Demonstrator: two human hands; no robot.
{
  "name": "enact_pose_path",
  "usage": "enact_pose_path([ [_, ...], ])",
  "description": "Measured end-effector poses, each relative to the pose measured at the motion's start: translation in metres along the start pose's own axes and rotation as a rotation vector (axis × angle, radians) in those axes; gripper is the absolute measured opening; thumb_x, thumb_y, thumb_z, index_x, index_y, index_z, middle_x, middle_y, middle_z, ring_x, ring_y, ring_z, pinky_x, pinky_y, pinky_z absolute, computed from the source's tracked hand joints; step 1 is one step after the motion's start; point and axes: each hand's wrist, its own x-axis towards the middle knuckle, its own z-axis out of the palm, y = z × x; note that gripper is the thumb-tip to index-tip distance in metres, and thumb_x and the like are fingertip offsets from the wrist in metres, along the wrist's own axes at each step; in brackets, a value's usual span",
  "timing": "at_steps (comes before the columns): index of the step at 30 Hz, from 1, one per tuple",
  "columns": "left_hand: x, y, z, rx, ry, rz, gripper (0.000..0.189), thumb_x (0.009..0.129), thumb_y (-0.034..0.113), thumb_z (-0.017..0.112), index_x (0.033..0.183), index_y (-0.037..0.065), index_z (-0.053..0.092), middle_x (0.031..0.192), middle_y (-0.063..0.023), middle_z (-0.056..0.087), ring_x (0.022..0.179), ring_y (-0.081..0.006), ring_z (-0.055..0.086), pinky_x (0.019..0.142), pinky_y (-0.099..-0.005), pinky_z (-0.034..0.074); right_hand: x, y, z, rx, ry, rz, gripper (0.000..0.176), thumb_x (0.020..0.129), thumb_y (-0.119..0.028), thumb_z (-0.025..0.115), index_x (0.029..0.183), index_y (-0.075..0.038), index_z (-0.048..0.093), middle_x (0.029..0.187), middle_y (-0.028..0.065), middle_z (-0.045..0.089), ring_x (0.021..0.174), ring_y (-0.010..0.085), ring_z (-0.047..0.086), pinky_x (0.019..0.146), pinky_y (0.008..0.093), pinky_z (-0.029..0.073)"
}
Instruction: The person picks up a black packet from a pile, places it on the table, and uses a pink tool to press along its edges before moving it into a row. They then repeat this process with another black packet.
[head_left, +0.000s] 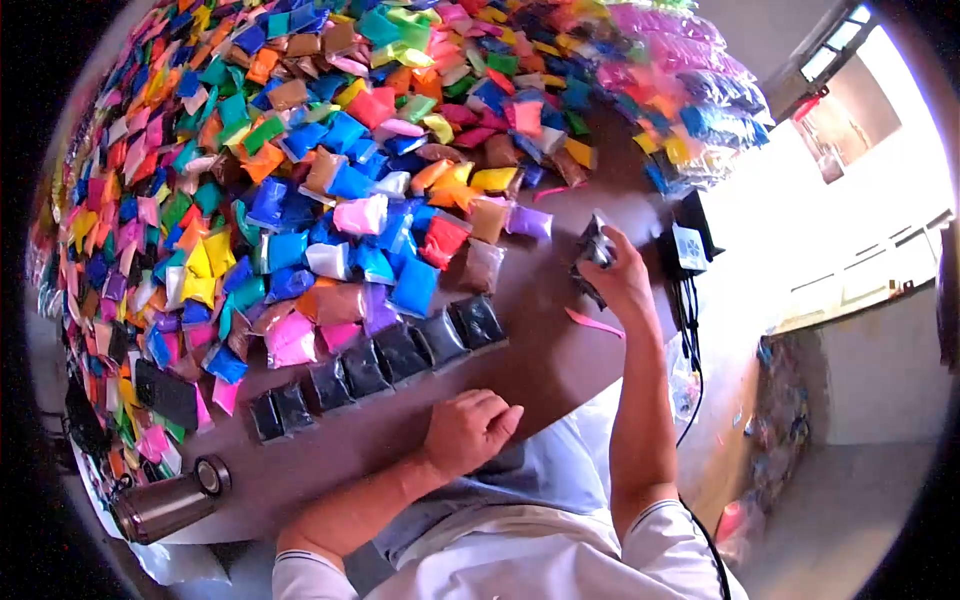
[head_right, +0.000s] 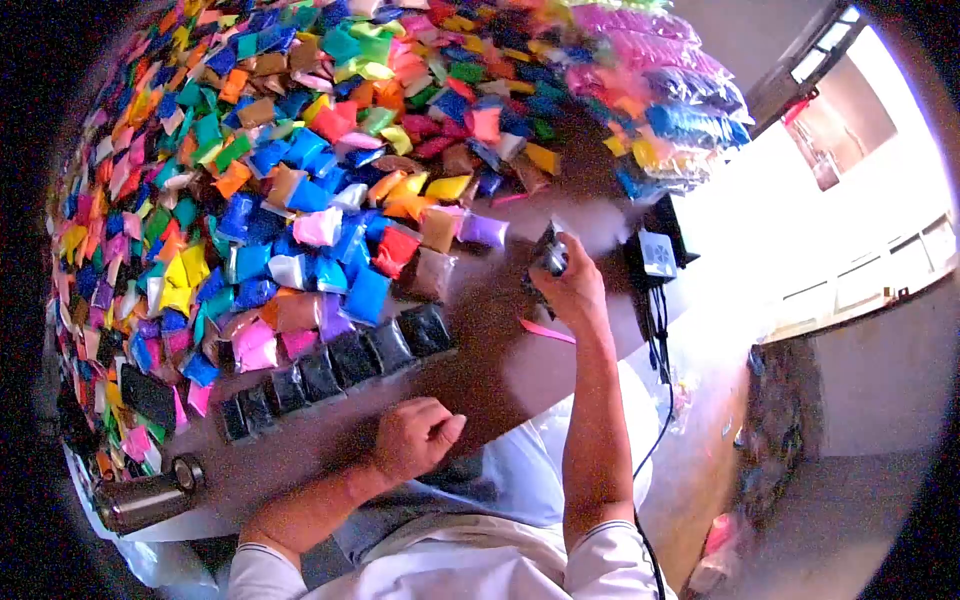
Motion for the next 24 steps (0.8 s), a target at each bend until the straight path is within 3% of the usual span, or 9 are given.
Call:
enact_pose_path([
  [2, 0.001, 0.005, 0.003, -0.047, 0.003, -0.019, 0.025, 0.084, 0.022, 0.061, 0.070, 0.003, 0.057, 0.067, -0.0139, 0.056, 0.063, -0.0346, 0.056, 0.057, -0.0417, 0.044, -0.019, -0.003, -0.010, 0.162, 0.123, 0.071, 0.042, 0.075, -0.020, 0.069, 0.112, -0.003, 0.058, 0.082, 0.0098, 0.063, 0.073, 0.0155, 0.060, 0.071, 0.0283, 0.048],
  [3, 0.003, 0.005, 0.001, -0.063, 0.024, -0.014, 0.024, 0.084, 0.020, 0.061, 0.067, 0.003, 0.055, 0.064, -0.0132, 0.055, 0.060, -0.0338, 0.055, 0.053, -0.0411, 0.043, -0.022, -0.002, -0.010, 0.184, 0.248, -0.051, 0.026, 0.082, -0.020, 0.065, 0.098, 0.000, 0.062, 0.079, 0.0061, 0.062, 0.069, 0.0125, 0.057, 0.065, 0.0262, 0.047],
  [7, 0.005, 0.005, -0.004, -0.125, 0.035, -0.048, 0.029, 0.086, 0.019, 0.060, 0.064, 0.002, 0.052, 0.059, -0.0125, 0.051, 0.053, -0.0316, 0.052, 0.047, -0.0391, 0.039, -0.066, -0.014, -0.010, 0.568, 0.220, 0.100, 0.021, 0.090, -0.020, 0.057, 0.083, -0.001, 0.060, 0.074, 0.0012, 0.057, 0.066, 0.0077, 0.050, 0.058, 0.0216, 0.040],
  [10, 0.006, 0.005, -0.006, -0.135, -0.003, -0.059, 0.031, 0.087, 0.021, 0.059, 0.064, 0.002, 0.052, 0.058, -0.0118, 0.050, 0.051, -0.0294, 0.050, 0.046, -0.0373, 0.037, -0.094, -0.019, -0.001, 0.792, 0.097, 0.149, 0.012, 0.086, -0.007, 0.051, 0.090, 0.001, 0.060, 0.081, 0.0020, 0.057, 0.077, 0.0095, 0.050, 0.068, 0.0226, 0.040],
  [12, 0.005, 0.005, -0.006, -0.138, 0.020, -0.057, 0.031, 0.087, 0.021, 0.059, 0.064, 0.002, 0.052, 0.058, -0.0121, 0.050, 0.050, -0.0292, 0.050, 0.045, -0.0370, 0.037, -0.111, -0.019, 0.008, 0.732, -0.042, 0.061, 0.019, 0.081, -0.001, 0.048, 0.097, 0.001, 0.058, 0.090, 0.0037, 0.056, 0.083, 0.0111, 0.050, 0.075, 0.0234, 0.041],
  [14, 0.006, 0.005, -0.006, -0.162, 0.016, -0.060, 0.032, 0.087, 0.022, 0.059, 0.064, 0.002, 0.051, 0.058, -0.0125, 0.049, 0.050, -0.0292, 0.050, 0.046, -0.0370, 0.037, -0.125, -0.025, 0.009, 0.878, -0.237, 0.196, 0.029, 0.080, -0.001, 0.051, 0.108, 0.001, 0.053, 0.097, 0.0051, 0.057, 0.094, 0.0126, 0.052, 0.084, 0.0248, 0.040],
  [19, 0.005, 0.003, -0.010, -0.297, -0.015, -0.087, 0.029, 0.089, 0.025, 0.056, 0.071, 0.002, 0.055, 0.060, -0.0132, 0.051, 0.051, -0.0261, 0.050, 0.047, -0.0347, 0.037, -0.140, -0.054, 0.004, 1.158, -0.433, 0.270, 0.045, 0.079, -0.009, 0.068, 0.119, -0.001, 0.049, 0.101, 0.0083, 0.058, 0.098, 0.0155, 0.054, 0.086, 0.0275, 0.044],
  [21, 0.003, -0.002, -0.010, -0.415, -0.043, -0.130, 0.030, 0.090, 0.028, 0.053, 0.079, 0.001, 0.059, 0.062, -0.0123, 0.053, 0.051, -0.0201, 0.049, 0.049, -0.0314, 0.037, -0.140, -0.049, 0.013, 1.210, -0.457, 0.283, 0.045, 0.080, -0.010, 0.069, 0.118, -0.001, 0.049, 0.102, 0.0084, 0.058, 0.097, 0.0154, 0.055, 0.086, 0.0271, 0.045],
  [24, 0.005, -0.004, -0.011, -0.513, -0.068, -0.156, 0.032, 0.091, 0.029, 0.051, 0.079, 0.000, 0.058, 0.062, -0.0113, 0.054, 0.053, -0.0197, 0.049, 0.051, -0.0316, 0.038, -0.144, -0.046, 0.021, 1.285, -0.472, 0.286, 0.040, 0.081, -0.010, 0.069, 0.115, -0.001, 0.051, 0.101, 0.0084, 0.059, 0.093, 0.0144, 0.057, 0.084, 0.0255, 0.047],
])
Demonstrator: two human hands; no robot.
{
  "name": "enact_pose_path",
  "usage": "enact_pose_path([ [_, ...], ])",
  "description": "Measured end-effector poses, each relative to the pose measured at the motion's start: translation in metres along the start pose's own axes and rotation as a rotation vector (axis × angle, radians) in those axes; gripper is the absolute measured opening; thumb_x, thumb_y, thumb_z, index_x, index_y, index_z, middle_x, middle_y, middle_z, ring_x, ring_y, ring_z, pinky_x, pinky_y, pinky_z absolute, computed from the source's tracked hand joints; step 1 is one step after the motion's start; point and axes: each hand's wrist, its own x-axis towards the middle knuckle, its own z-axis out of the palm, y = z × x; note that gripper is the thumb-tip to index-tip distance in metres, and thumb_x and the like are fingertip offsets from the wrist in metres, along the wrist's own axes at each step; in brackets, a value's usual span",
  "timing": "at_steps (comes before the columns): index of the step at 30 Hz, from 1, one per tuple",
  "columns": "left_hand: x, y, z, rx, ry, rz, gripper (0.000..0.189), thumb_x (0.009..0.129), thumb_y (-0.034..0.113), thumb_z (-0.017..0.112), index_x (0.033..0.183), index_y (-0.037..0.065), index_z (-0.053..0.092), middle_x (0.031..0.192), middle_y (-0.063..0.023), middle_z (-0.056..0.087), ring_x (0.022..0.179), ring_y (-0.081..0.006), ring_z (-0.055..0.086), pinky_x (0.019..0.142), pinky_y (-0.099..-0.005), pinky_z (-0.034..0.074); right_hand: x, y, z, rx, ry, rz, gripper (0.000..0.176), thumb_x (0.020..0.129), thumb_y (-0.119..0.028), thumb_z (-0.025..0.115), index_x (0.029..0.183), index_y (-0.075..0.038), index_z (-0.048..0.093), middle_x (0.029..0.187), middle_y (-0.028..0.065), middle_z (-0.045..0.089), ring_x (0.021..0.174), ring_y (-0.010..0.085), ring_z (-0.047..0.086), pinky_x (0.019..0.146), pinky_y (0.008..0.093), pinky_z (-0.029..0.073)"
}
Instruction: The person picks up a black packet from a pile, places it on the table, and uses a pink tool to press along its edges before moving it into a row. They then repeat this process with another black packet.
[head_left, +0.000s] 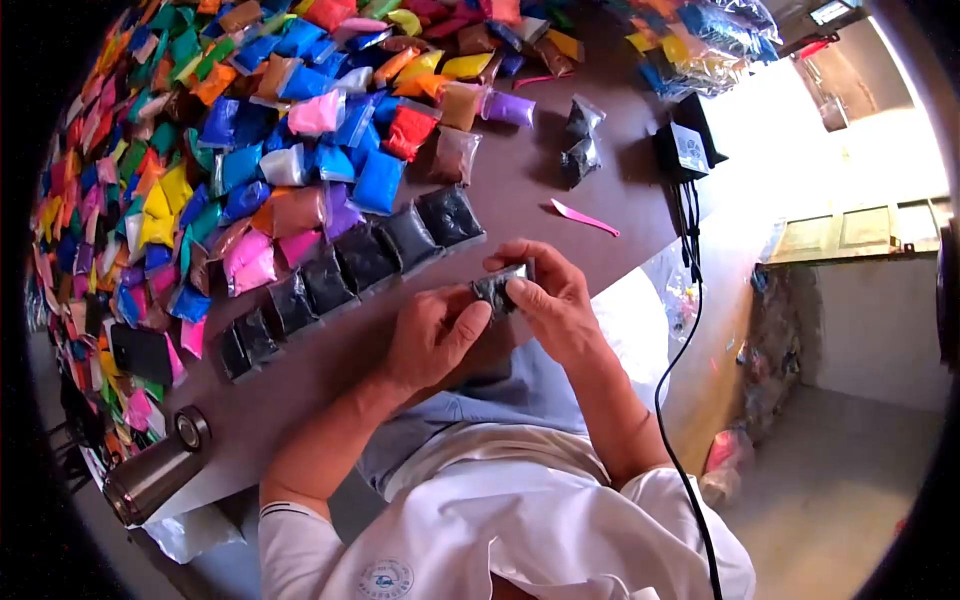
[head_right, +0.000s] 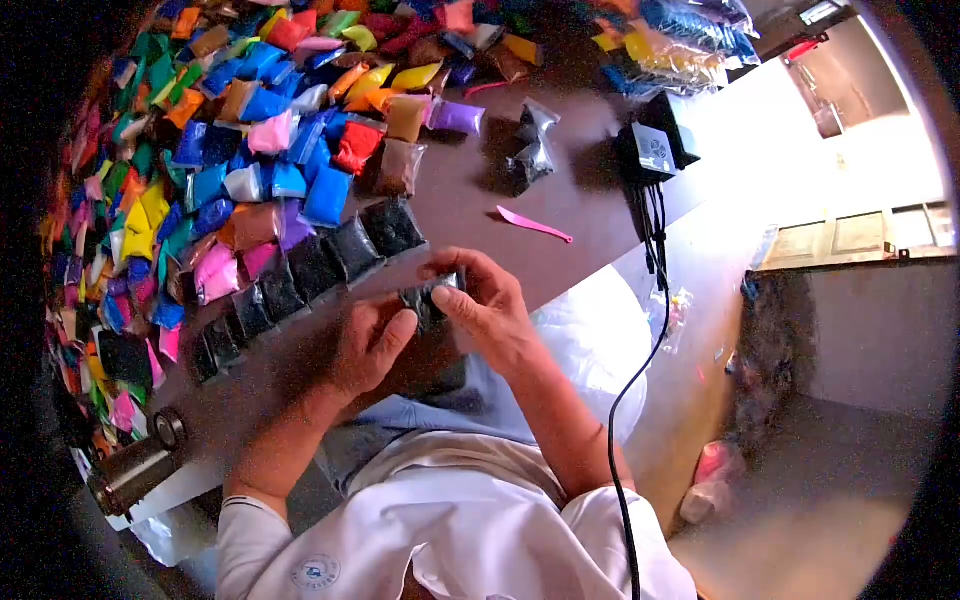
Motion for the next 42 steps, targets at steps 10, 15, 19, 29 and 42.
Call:
enact_pose_path([
  [10, -0.001, 0.000, -0.002, 0.074, 0.085, -0.095, 0.043, 0.097, 0.030, 0.040, 0.068, -0.001, 0.047, 0.058, -0.0159, 0.045, 0.054, -0.0256, 0.050, 0.051, -0.0386, 0.034, -0.023, -0.009, 0.005, -0.366, -0.087, 0.065, 0.030, 0.082, -0.011, 0.069, 0.104, -0.002, 0.053, 0.090, 0.0004, 0.054, 0.083, 0.0073, 0.050, 0.074, 0.0211, 0.044],
  [15, 0.000, 0.003, -0.003, 0.142, 0.036, 0.035, 0.039, 0.091, 0.034, 0.052, 0.073, 0.000, 0.055, 0.062, -0.0159, 0.052, 0.056, -0.0306, 0.053, 0.052, -0.0356, 0.039, -0.024, -0.010, 0.011, -0.369, -0.057, 0.101, 0.026, 0.084, -0.014, 0.067, 0.101, -0.004, 0.051, 0.086, -0.0013, 0.052, 0.078, 0.0059, 0.048, 0.067, 0.0201, 0.043],
  [19, 0.000, 0.010, -0.006, 0.278, -0.085, -0.035, 0.036, 0.088, 0.035, 0.057, 0.076, 0.000, 0.058, 0.064, -0.0156, 0.055, 0.059, -0.0339, 0.056, 0.053, -0.0364, 0.042, -0.025, 0.008, 0.011, -0.158, 0.060, 0.084, 0.026, 0.085, -0.017, 0.066, 0.101, -0.004, 0.050, 0.085, -0.0016, 0.052, 0.078, 0.0060, 0.048, 0.065, 0.0202, 0.042],
  [29, 0.001, -0.005, 0.000, 0.332, -0.006, 0.123, 0.031, 0.090, 0.027, 0.054, 0.074, 0.000, 0.057, 0.070, -0.0182, 0.059, 0.064, -0.0374, 0.058, 0.053, -0.0416, 0.043, -0.020, 0.005, 0.013, -0.279, 0.105, 0.127, 0.018, 0.084, -0.020, 0.064, 0.088, -0.003, 0.060, 0.078, -0.0026, 0.058, 0.069, 0.0059, 0.050, 0.061, 0.0222, 0.042],
  [42, 0.002, 0.003, -0.005, 0.359, -0.050, 0.077, 0.032, 0.088, 0.029, 0.057, 0.071, 0.001, 0.056, 0.068, -0.0190, 0.058, 0.064, -0.0385, 0.057, 0.052, -0.0417, 0.041, -0.011, 0.010, 0.011, -0.114, 0.178, 0.121, 0.014, 0.084, -0.019, 0.063, 0.083, -0.006, 0.060, 0.073, -0.0049, 0.054, 0.064, 0.0041, 0.047, 0.055, 0.0188, 0.038],
])
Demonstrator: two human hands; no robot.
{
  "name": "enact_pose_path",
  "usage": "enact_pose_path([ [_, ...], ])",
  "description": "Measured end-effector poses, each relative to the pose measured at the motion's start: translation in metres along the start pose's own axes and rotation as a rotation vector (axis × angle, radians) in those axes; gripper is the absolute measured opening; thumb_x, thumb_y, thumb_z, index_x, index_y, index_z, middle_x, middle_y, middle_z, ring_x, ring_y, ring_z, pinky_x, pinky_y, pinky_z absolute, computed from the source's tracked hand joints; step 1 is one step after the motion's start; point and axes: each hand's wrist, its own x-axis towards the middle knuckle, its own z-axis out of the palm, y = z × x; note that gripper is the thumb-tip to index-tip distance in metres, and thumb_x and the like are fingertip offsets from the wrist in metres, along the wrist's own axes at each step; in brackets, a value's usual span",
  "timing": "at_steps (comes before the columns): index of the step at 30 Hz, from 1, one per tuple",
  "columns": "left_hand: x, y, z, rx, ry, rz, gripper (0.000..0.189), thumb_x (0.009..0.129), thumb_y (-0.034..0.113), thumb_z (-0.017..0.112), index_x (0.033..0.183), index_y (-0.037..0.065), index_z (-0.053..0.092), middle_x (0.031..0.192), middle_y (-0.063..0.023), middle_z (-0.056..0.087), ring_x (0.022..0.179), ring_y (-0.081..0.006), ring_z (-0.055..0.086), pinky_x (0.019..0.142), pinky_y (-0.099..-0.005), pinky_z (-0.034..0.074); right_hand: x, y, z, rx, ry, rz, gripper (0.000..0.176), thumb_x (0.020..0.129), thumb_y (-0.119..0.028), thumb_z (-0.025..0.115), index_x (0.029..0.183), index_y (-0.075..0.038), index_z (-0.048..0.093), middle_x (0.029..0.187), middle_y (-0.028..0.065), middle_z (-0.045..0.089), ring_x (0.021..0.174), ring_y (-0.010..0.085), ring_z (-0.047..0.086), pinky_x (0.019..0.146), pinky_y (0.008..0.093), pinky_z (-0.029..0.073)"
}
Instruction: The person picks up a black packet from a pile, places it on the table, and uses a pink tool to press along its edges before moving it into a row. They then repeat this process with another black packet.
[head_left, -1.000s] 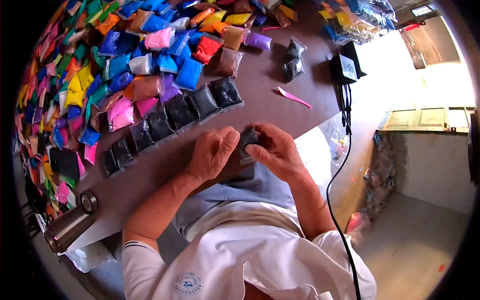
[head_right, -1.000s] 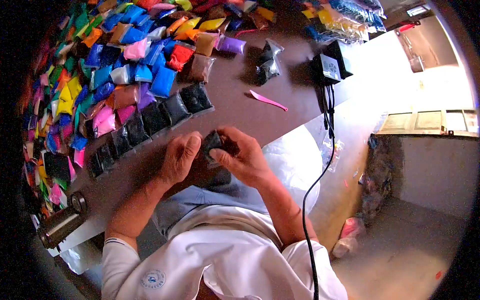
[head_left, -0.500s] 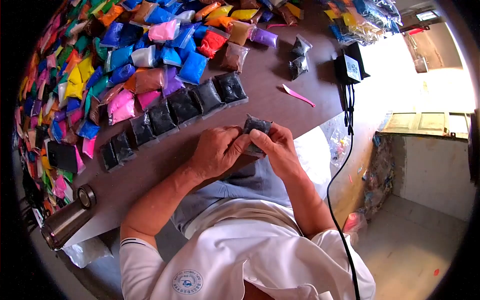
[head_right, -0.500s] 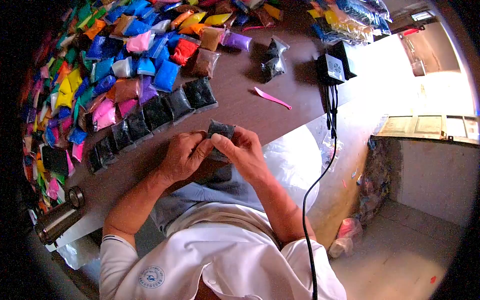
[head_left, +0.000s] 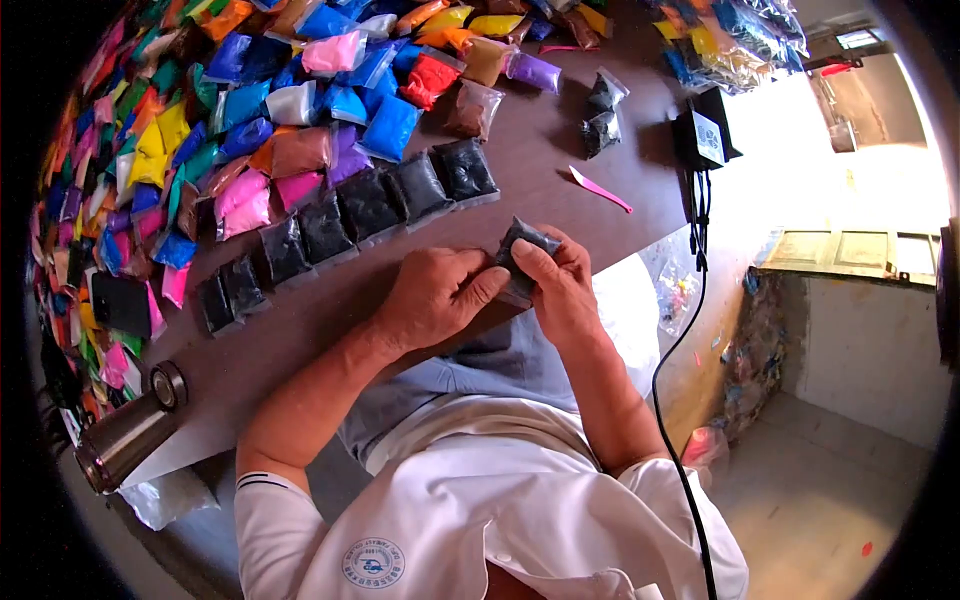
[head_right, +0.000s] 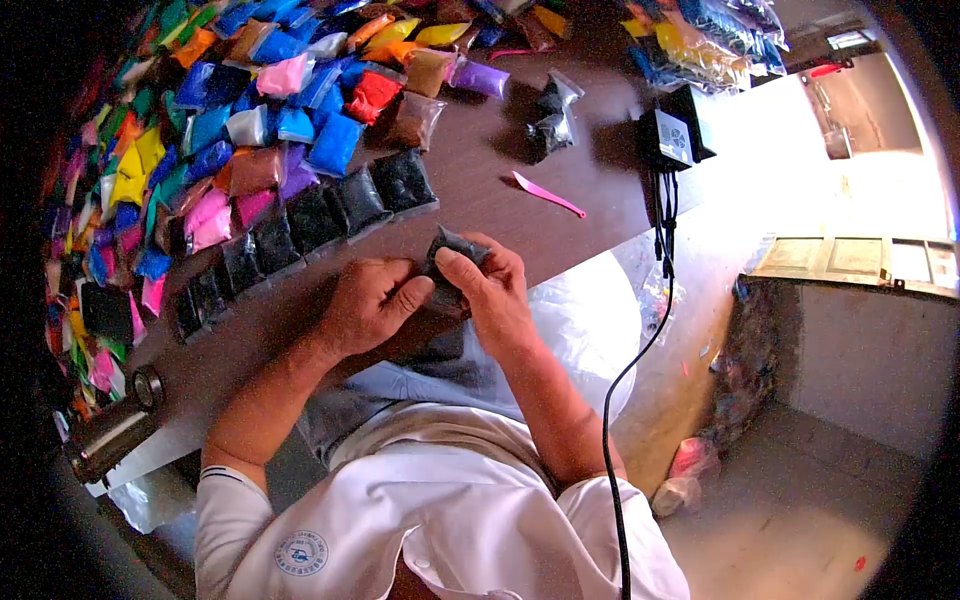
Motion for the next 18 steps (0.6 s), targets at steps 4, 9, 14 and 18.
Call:
enact_pose_path([
  [4, -0.001, -0.003, 0.003, 0.066, -0.017, 0.045, 0.033, 0.088, 0.029, 0.057, 0.069, 0.001, 0.055, 0.068, -0.0191, 0.058, 0.063, -0.0393, 0.056, 0.052, -0.0431, 0.040, 0.000, 0.009, -0.005, -0.014, 0.010, -0.077, 0.017, 0.085, -0.021, 0.063, 0.085, -0.005, 0.060, 0.073, -0.0035, 0.055, 0.064, 0.0044, 0.049, 0.056, 0.0199, 0.039],
  [9, 0.000, -0.005, 0.003, -0.125, 0.012, -0.082, 0.036, 0.090, 0.030, 0.054, 0.070, 0.001, 0.053, 0.067, -0.0201, 0.056, 0.065, -0.0403, 0.055, 0.054, -0.0439, 0.039, -0.001, 0.003, -0.005, 0.126, -0.018, -0.006, 0.019, 0.086, -0.022, 0.063, 0.090, -0.004, 0.059, 0.075, -0.0017, 0.056, 0.066, 0.0055, 0.050, 0.058, 0.0216, 0.042],
  [14, 0.000, -0.005, 0.003, -0.045, 0.034, -0.036, 0.036, 0.092, 0.030, 0.051, 0.072, 0.001, 0.054, 0.068, -0.0203, 0.056, 0.067, -0.0400, 0.056, 0.054, -0.0435, 0.040, -0.011, -0.002, -0.006, -0.016, -0.111, 0.027, 0.022, 0.087, -0.023, 0.061, 0.094, -0.003, 0.057, 0.075, -0.0009, 0.055, 0.063, 0.0067, 0.049, 0.055, 0.0220, 0.040],
  [18, 0.000, -0.006, 0.007, -0.024, 0.048, -0.017, 0.036, 0.092, 0.031, 0.052, 0.072, 0.001, 0.055, 0.068, -0.0195, 0.057, 0.066, -0.0388, 0.057, 0.054, -0.0432, 0.040, -0.007, 0.012, -0.015, -0.048, -0.089, -0.014, 0.021, 0.088, -0.022, 0.060, 0.094, -0.003, 0.057, 0.076, -0.0003, 0.055, 0.061, 0.0072, 0.049, 0.054, 0.0218, 0.040],
])
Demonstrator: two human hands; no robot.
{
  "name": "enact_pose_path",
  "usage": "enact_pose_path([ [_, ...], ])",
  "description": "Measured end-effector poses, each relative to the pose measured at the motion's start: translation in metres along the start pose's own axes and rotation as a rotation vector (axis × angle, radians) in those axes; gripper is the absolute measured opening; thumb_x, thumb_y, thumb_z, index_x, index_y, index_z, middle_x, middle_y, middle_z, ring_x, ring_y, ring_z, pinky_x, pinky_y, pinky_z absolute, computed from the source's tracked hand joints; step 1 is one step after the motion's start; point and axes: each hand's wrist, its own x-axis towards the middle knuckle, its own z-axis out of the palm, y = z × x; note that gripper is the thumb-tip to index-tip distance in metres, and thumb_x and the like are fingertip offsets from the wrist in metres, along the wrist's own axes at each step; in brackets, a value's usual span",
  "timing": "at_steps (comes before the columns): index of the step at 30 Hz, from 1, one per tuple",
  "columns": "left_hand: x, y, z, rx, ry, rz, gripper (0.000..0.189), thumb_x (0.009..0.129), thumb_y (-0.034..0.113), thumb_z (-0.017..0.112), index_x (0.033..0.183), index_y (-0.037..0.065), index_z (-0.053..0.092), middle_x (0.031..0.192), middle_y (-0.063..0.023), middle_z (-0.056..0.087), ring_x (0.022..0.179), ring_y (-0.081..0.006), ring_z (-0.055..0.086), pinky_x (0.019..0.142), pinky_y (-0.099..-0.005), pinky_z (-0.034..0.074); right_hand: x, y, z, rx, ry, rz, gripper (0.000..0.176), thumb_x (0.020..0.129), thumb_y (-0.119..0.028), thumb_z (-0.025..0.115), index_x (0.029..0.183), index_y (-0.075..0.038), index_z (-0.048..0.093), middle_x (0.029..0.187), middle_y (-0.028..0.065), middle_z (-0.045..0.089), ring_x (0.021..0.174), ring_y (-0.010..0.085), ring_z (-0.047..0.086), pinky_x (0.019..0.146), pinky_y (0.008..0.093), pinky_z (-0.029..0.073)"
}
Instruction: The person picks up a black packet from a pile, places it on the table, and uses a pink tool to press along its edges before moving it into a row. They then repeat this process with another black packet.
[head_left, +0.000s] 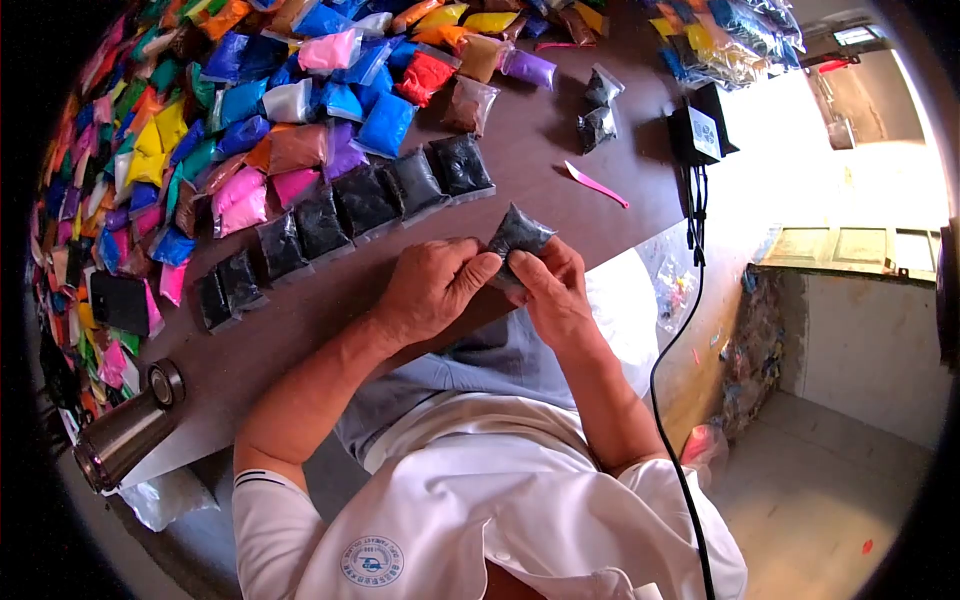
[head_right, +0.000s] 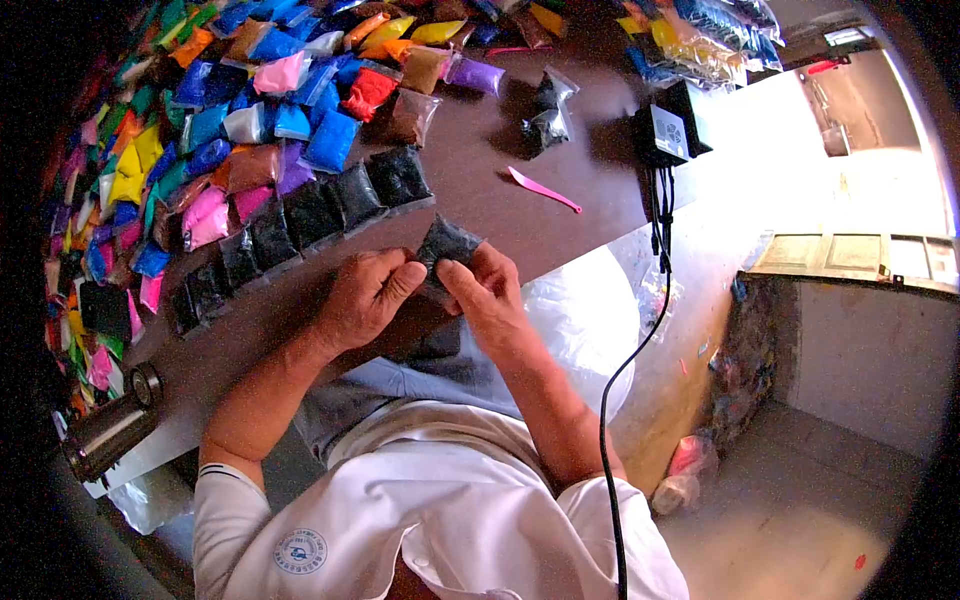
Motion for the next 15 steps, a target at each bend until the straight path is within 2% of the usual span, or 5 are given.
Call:
enact_pose_path([
  [6, 0.002, 0.001, -0.008, -0.038, -0.086, -0.106, 0.037, 0.088, 0.033, 0.057, 0.070, 0.001, 0.055, 0.066, -0.0195, 0.057, 0.063, -0.0389, 0.056, 0.052, -0.0435, 0.040, 0.000, -0.014, 0.012, 0.082, 0.009, 0.057, 0.014, 0.087, -0.014, 0.060, 0.092, -0.003, 0.054, 0.074, -0.0001, 0.053, 0.060, 0.0060, 0.047, 0.052, 0.0222, 0.040],
  [8, 0.002, 0.002, -0.007, -0.001, -0.083, -0.073, 0.037, 0.087, 0.033, 0.059, 0.070, 0.001, 0.054, 0.066, -0.0195, 0.057, 0.063, -0.0388, 0.056, 0.052, -0.0434, 0.040, -0.003, -0.018, 0.021, -0.205, 0.365, -0.265, 0.015, 0.085, -0.009, 0.063, 0.087, -0.003, 0.050, 0.072, -0.0010, 0.050, 0.060, 0.0049, 0.046, 0.052, 0.0217, 0.039],
  [10, 0.001, 0.004, -0.006, 0.034, -0.078, -0.043, 0.037, 0.086, 0.034, 0.061, 0.069, 0.001, 0.054, 0.066, -0.0194, 0.057, 0.062, -0.0387, 0.056, 0.052, -0.0434, 0.040, -0.004, -0.021, 0.013, -0.281, 0.467, -0.374, 0.023, 0.082, -0.009, 0.067, 0.079, -0.005, 0.045, 0.070, -0.0014, 0.048, 0.061, 0.0049, 0.043, 0.051, 0.0197, 0.036],
  [12, -0.001, 0.007, -0.004, 0.139, -0.063, 0.018, 0.034, 0.082, 0.032, 0.064, 0.067, 0.003, 0.054, 0.066, -0.0179, 0.057, 0.062, -0.0373, 0.056, 0.053, -0.0431, 0.041, -0.011, -0.036, 0.014, -0.461, 0.302, -0.205, 0.028, 0.079, -0.015, 0.071, 0.079, -0.004, 0.045, 0.069, -0.0013, 0.047, 0.061, 0.0052, 0.043, 0.051, 0.0200, 0.036],
  [15, -0.001, -0.001, 0.004, 0.133, -0.052, 0.122, 0.032, 0.079, 0.030, 0.068, 0.066, 0.003, 0.054, 0.066, -0.0154, 0.058, 0.062, -0.0352, 0.058, 0.054, -0.0413, 0.043, -0.004, -0.023, 0.013, -0.624, 0.214, -0.134, 0.031, 0.077, -0.019, 0.074, 0.080, -0.001, 0.048, 0.069, -0.0009, 0.048, 0.065, 0.0056, 0.043, 0.053, 0.0214, 0.038],
])
